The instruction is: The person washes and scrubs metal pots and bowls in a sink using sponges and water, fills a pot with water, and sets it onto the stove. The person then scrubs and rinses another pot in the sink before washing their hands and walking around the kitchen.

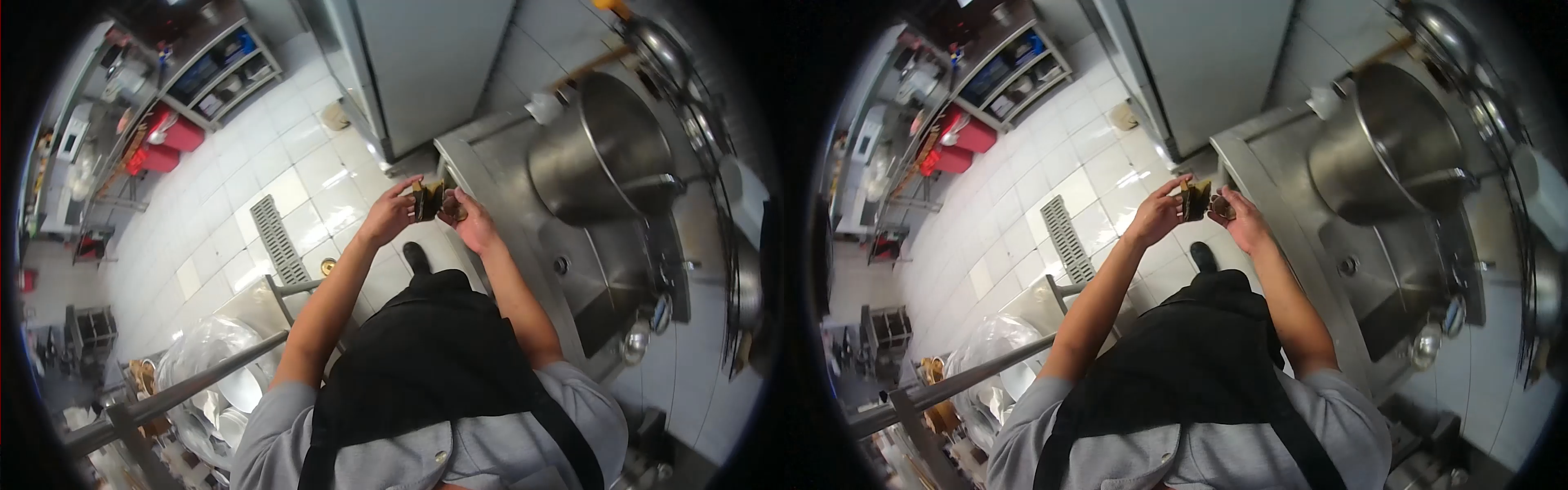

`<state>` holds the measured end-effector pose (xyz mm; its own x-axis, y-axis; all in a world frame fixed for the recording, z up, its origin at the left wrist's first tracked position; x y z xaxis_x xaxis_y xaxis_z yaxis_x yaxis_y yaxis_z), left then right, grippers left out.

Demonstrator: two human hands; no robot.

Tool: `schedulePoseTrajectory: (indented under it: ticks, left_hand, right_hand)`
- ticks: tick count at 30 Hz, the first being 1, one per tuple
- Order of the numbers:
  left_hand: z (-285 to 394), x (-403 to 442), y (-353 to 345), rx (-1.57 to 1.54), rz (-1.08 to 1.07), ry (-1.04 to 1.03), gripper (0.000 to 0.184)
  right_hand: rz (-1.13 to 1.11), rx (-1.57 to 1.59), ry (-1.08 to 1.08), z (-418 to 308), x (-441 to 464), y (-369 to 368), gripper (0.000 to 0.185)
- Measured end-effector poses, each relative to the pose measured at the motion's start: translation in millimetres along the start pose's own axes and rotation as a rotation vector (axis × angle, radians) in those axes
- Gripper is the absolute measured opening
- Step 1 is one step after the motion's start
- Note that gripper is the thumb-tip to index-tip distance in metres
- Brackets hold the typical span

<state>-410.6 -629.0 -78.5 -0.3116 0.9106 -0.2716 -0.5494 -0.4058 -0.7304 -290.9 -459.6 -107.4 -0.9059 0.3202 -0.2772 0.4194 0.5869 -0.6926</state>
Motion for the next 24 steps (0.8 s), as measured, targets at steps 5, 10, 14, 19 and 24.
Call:
schedulePoseTrajectory:
  ticks: [5,10,14,19,24]
  left_hand:
    - [49.0,-20.0,48.0,0.015,0.332,-0.067,0.048]
    - [76.9,-59.9,116.5,-0.060,0.672,-0.243,0.045]
    - [95.6,-91.4,161.2,-0.348,0.818,-0.407,0.042]
    - [114.5,-120.9,220.1,-0.509,0.706,-0.619,0.038]
    - [165.7,-148.2,253.2,-0.606,0.549,-0.842,0.054]
  right_hand:
    - [-0.164,-0.259,-0.087,22.0,92.5,-70.4,0.031]
    - [-0.276,-0.760,0.028,44.2,171.6,-137.0,0.041]
    - [-0.586,-0.835,0.222,76.3,192.8,-225.9,0.034]
    - [-1.125,-1.060,0.822,151.7,211.2,-309.5,0.034]
    - [-1.478,-1.577,0.770,234.0,249.6,-332.7,0.055]
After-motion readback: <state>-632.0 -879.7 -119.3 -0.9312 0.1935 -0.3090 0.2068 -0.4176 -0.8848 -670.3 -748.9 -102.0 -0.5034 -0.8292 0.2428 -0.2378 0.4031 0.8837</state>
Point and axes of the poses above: each hand's wrist, its own x-axis towards the middle knuckle, its own y-axis out of the back of the hand, z = x × y, the point moved 1 cm from there along x, towards the middle knuckle, and after that the axes turned 8 degrees about y, right-handed, at the moved point
